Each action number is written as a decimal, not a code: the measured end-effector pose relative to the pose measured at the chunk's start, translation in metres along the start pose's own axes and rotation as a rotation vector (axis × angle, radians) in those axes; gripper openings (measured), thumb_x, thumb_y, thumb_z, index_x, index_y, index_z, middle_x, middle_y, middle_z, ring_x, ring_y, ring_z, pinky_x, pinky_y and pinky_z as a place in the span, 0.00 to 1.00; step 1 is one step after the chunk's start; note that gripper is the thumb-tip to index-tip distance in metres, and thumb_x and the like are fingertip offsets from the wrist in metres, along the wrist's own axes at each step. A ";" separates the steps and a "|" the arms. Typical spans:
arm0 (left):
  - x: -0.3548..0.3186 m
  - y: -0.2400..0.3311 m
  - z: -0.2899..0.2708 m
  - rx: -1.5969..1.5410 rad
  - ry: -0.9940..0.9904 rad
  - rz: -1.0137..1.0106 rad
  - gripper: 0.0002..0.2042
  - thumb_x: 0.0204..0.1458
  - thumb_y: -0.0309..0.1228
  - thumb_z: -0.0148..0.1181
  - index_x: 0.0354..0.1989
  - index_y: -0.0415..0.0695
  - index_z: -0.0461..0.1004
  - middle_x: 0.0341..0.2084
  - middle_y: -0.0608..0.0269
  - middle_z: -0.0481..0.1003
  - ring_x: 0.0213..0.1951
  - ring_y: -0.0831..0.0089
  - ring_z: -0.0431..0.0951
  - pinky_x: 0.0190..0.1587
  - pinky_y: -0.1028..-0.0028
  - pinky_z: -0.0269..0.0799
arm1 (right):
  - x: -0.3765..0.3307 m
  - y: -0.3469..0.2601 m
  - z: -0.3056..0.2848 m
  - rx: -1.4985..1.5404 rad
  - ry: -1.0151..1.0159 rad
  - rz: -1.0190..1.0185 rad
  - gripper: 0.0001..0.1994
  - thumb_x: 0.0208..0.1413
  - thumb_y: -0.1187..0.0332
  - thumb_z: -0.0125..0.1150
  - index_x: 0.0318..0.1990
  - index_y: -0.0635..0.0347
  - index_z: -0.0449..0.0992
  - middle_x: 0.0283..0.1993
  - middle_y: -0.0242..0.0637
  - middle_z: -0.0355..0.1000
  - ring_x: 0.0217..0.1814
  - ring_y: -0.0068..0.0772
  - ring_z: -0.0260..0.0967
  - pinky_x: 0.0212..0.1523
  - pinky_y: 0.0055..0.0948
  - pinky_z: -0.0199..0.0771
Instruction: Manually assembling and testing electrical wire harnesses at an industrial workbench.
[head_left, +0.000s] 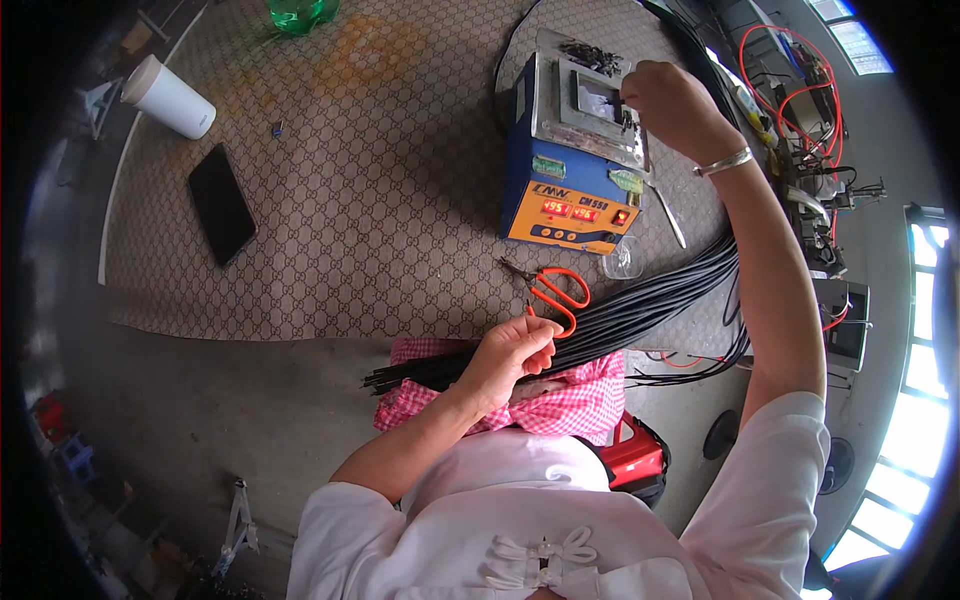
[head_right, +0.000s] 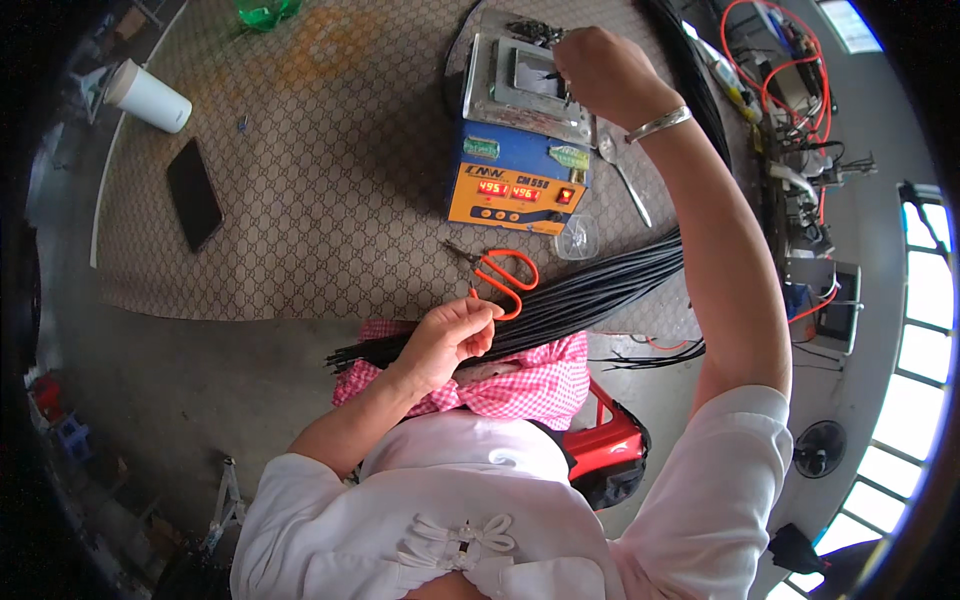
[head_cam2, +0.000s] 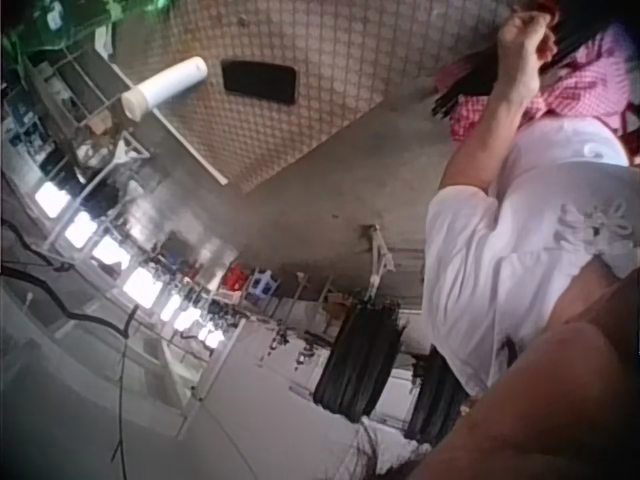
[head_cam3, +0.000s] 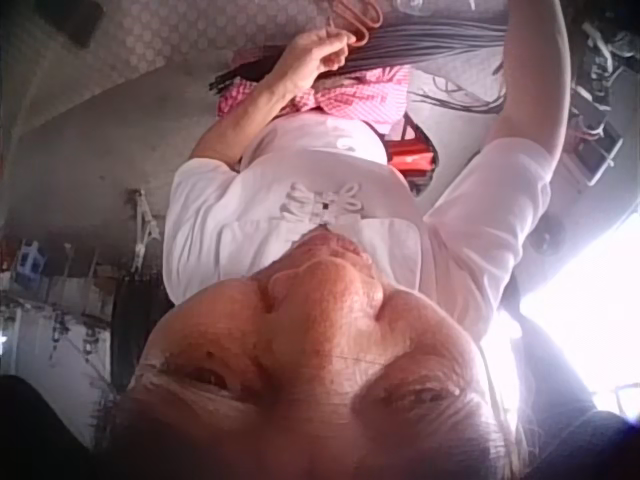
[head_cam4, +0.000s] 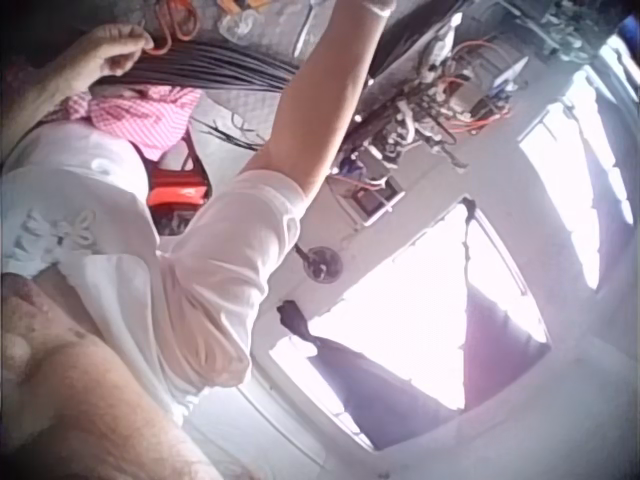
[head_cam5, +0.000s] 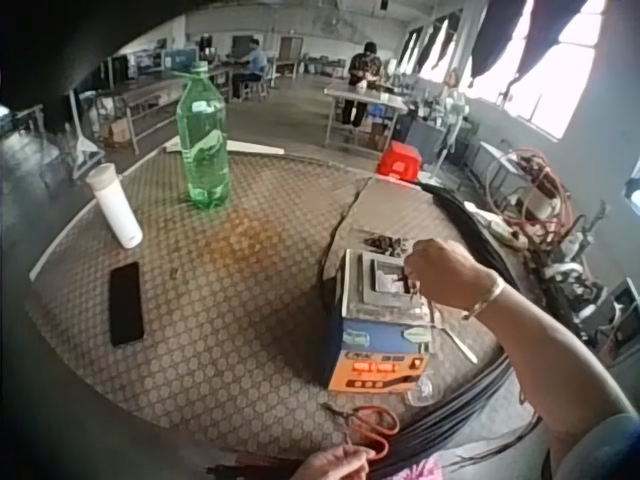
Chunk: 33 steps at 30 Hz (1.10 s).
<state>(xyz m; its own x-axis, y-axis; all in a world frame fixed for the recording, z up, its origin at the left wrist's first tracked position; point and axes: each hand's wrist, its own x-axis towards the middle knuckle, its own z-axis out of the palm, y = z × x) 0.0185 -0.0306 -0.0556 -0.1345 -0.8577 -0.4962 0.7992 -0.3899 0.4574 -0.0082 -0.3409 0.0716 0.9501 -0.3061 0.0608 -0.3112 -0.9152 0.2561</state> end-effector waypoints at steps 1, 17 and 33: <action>0.000 0.000 0.000 0.002 -0.001 0.004 0.08 0.55 0.32 0.48 0.35 0.42 0.72 0.21 0.71 0.68 0.24 0.84 0.66 0.30 0.85 0.63 | -0.002 0.003 -0.001 0.063 0.021 -0.017 0.04 0.42 0.76 0.51 0.24 0.63 0.73 0.27 0.41 0.69 0.31 0.41 0.68 0.36 0.33 0.69; -0.007 0.033 0.017 0.061 0.013 0.192 0.07 0.54 0.29 0.50 0.36 0.40 0.71 0.22 0.70 0.68 0.25 0.84 0.66 0.30 0.84 0.63 | -0.076 -0.037 -0.006 1.737 0.091 0.442 0.08 0.49 0.77 0.56 0.38 0.66 0.73 0.27 0.27 0.68 0.25 0.15 0.59 0.26 0.14 0.60; 0.000 0.082 0.055 0.099 0.018 0.429 0.08 0.53 0.31 0.50 0.37 0.40 0.71 0.24 0.69 0.70 0.26 0.82 0.67 0.33 0.83 0.64 | -0.110 -0.075 -0.007 1.690 0.243 0.382 0.08 0.47 0.80 0.57 0.36 0.65 0.73 0.31 0.28 0.71 0.32 0.15 0.65 0.34 0.15 0.67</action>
<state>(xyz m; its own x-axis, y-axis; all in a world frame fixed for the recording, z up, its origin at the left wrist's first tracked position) 0.0516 -0.0812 0.0224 0.2083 -0.9433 -0.2585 0.7206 -0.0307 0.6927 -0.0898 -0.2369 0.0524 0.7564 -0.6526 0.0435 -0.0284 -0.0991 -0.9947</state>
